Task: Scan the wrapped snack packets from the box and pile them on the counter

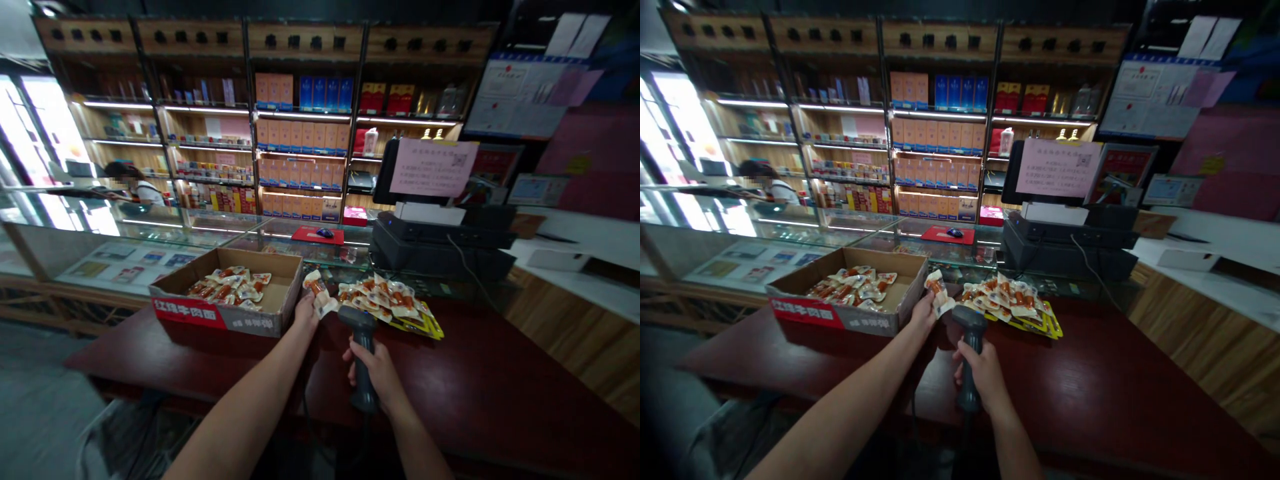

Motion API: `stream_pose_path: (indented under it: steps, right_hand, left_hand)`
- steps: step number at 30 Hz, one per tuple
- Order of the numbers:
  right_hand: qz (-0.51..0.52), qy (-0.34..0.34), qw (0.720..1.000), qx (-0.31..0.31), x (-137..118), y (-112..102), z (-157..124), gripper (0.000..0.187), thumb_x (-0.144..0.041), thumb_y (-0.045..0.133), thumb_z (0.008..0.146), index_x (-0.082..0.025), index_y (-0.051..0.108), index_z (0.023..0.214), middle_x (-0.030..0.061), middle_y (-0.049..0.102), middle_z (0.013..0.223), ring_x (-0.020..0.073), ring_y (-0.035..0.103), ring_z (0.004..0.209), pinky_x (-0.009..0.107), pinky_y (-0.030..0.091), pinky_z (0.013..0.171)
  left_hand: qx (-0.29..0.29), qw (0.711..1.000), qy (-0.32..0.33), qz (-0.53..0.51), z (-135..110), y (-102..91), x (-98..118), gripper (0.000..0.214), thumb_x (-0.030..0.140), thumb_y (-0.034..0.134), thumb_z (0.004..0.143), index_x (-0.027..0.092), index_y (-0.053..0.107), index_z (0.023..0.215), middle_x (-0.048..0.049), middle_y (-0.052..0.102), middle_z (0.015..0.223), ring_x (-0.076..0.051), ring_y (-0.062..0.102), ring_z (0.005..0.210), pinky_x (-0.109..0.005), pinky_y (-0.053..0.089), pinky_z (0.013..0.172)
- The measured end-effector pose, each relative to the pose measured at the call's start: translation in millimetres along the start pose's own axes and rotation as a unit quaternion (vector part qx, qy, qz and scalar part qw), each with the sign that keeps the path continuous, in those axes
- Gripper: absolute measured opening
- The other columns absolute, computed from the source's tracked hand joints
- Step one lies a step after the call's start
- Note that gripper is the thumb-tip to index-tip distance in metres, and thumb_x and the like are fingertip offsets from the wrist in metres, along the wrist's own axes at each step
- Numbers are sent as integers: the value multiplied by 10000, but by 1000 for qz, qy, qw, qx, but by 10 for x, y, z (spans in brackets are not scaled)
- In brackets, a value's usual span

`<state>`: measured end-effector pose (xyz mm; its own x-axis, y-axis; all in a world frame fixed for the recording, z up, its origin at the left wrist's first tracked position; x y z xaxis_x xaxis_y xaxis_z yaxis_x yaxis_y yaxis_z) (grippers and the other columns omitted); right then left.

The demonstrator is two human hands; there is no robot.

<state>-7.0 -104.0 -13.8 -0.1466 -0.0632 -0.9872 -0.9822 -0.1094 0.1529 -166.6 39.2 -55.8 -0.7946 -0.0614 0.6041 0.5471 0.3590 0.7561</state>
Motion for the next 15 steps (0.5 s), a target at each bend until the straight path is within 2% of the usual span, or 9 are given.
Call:
stream_pose_path:
  steps: [3,6,11,13,15]
  right_hand:
    - [20,-33,999,32,-120,-242,51,406,-456,699,628,-153,550,854,0,649,583,123,533,344,231,437,332]
    - [32,-54,994,91,-270,-585,95,420,-460,725,588,-150,572,827,14,663,578,127,536,343,237,438,337]
    - [2,-43,984,175,-449,-1187,95,347,-462,713,593,-146,601,685,0,579,381,138,528,319,231,431,348]
    - [-3,-41,980,193,-476,-1378,67,331,-456,708,599,-143,613,649,9,575,365,139,530,319,233,436,355]
    - [2,-44,978,206,-480,-1523,33,332,-459,704,600,-139,619,625,20,583,372,141,531,318,238,438,354]
  left_hand:
    - [-37,996,-76,-9,-23,314,-131,112,106,451,834,99,561,851,-92,625,742,-170,634,655,-319,538,675]
    - [-109,987,-117,15,-72,703,-267,136,32,486,759,72,581,847,-113,634,781,-193,646,714,-320,547,675]
    - [-207,969,-88,99,-115,1301,-576,231,-71,497,608,74,599,756,-89,630,724,-188,640,701,-300,539,660]
    - [-224,964,-63,130,-105,1488,-740,217,-65,516,586,90,597,714,-71,623,677,-189,634,680,-307,529,658]
    - [-215,962,-38,166,-76,1618,-897,213,-49,546,574,107,593,712,-43,601,616,-192,625,647,-328,515,659]
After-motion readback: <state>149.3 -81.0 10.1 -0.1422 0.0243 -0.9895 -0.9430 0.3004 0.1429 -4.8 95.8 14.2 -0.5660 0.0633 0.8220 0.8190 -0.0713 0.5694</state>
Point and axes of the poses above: each hand's wrist, its own z-axis towards the middle knuckle, its own y-axis out of the palm, x = y × z, the point moved 4 cm from there along z, towards the middle knuckle
